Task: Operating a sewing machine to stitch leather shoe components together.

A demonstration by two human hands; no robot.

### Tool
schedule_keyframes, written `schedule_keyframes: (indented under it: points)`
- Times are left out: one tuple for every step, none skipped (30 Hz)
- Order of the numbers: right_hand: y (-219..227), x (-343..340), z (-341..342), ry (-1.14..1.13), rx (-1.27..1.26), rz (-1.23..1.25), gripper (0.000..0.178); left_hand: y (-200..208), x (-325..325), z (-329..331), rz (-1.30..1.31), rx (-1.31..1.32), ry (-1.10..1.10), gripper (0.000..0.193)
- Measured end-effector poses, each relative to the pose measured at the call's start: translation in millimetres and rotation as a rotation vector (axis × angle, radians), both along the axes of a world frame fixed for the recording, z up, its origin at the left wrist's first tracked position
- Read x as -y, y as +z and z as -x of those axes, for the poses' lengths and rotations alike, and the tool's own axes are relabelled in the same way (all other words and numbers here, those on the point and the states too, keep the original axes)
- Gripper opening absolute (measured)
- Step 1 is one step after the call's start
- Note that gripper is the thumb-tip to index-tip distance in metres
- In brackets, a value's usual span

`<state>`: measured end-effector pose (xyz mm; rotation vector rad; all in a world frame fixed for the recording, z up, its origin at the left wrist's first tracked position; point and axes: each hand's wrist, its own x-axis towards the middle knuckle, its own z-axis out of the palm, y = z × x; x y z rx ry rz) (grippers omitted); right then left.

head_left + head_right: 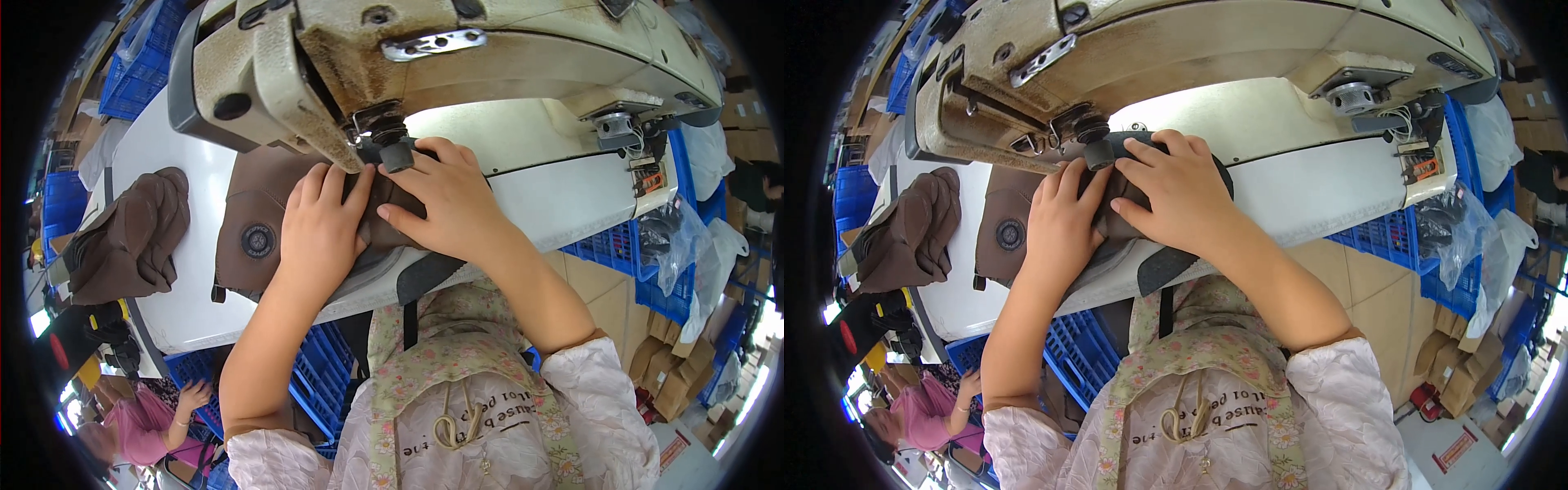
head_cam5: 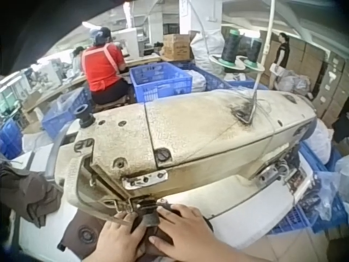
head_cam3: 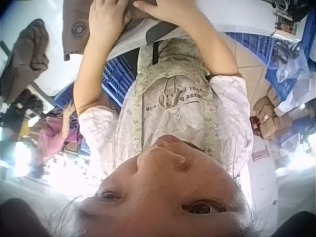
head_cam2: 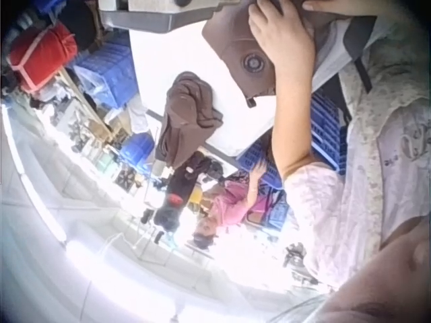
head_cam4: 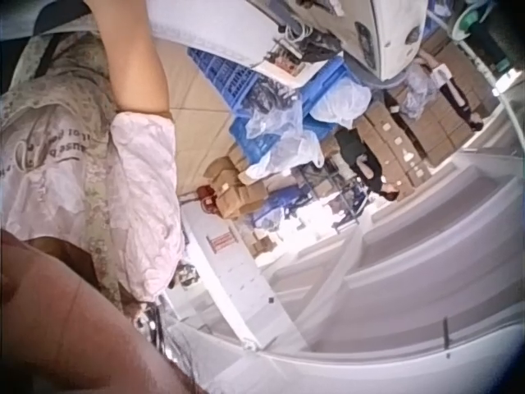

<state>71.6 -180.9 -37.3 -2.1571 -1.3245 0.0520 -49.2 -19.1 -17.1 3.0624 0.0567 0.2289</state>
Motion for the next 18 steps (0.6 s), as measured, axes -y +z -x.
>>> schedule_keyframes:
  points:
    - [0.9,-0.5,0.2,0.003,0.011,0.021,0.048,1.3,-0.8,0.1,0.027,-0.023,0.000,0.074]
    - [0.2,-0.4,0.7,0.007,0.010,0.021,0.048,1.5,-1.6,0.2,0.056,-0.045,-0.002,0.075]
    - [-0.8,0.0,1.2,0.002,0.026,0.013,0.047,2.0,-2.3,-0.1,0.055,-0.047,0.002,0.075]
    - [-1.8,-0.1,2.0,-0.004,0.043,0.005,0.046,2.5,-3.1,-0.6,0.051,-0.044,-0.005,0.074]
    - [-3.3,-0.3,3.1,0.001,0.042,0.005,0.046,2.0,-3.8,-0.9,0.048,-0.042,-0.012,0.074]
    - [-4.8,-0.7,4.1,-0.006,0.057,-0.005,0.046,1.0,-5.3,-0.9,0.048,-0.043,-0.007,0.074]
    - [-6.0,-1.1,5.1,-0.013,0.073,-0.016,0.045,0.1,-7.3,-0.9,0.051,-0.045,-0.015,0.074]
    - [-6.3,-1.5,5.5,-0.009,0.074,-0.016,0.045,-0.1,-9.4,-1.5,0.053,-0.046,-0.022,0.074]
    - [-6.4,-1.9,5.8,-0.020,0.089,-0.011,0.045,0.5,-11.1,-2.6,0.053,-0.044,-0.017,0.074]
    - [-6.0,-2.4,5.9,-0.032,0.104,-0.006,0.045,1.9,-13.0,-4.0,0.063,-0.036,-0.040,0.074]
    - [-5.6,-2.8,6.2,-0.028,0.106,-0.006,0.045,2.6,-14.7,-5.2,0.074,-0.029,-0.063,0.073]
    - [-4.9,-3.1,6.3,-0.034,0.100,0.003,0.045,3.1,-16.4,-6.1,0.075,-0.027,-0.060,0.073]
    - [-4.1,-3.2,6.0,-0.040,0.094,0.013,0.046,3.7,-18.1,-7.0,0.075,-0.014,-0.073,0.072]
    - [-4.4,-3.5,4.9,-0.034,0.094,0.013,0.046,3.2,-20.1,-6.6,0.075,-0.004,-0.083,0.071]
    - [-4.7,-3.0,2.5,-0.007,-0.055,-0.030,0.047,2.3,-22.8,-6.1,0.075,-0.004,-0.077,0.071]
    - [-4.7,-1.6,0.1,0.020,-0.205,-0.072,0.048,1.2,-25.8,-5.3,0.066,0.011,-0.094,0.071]
    - [-1.7,1.8,-4.0,0.024,-0.203,-0.070,0.048,0.9,-27.4,-5.1,0.057,0.028,-0.114,0.070]
    - [2.8,6.5,-9.0,0.057,-0.231,-0.047,0.048,2.4,-26.2,-5.3,0.059,0.030,-0.110,0.070]
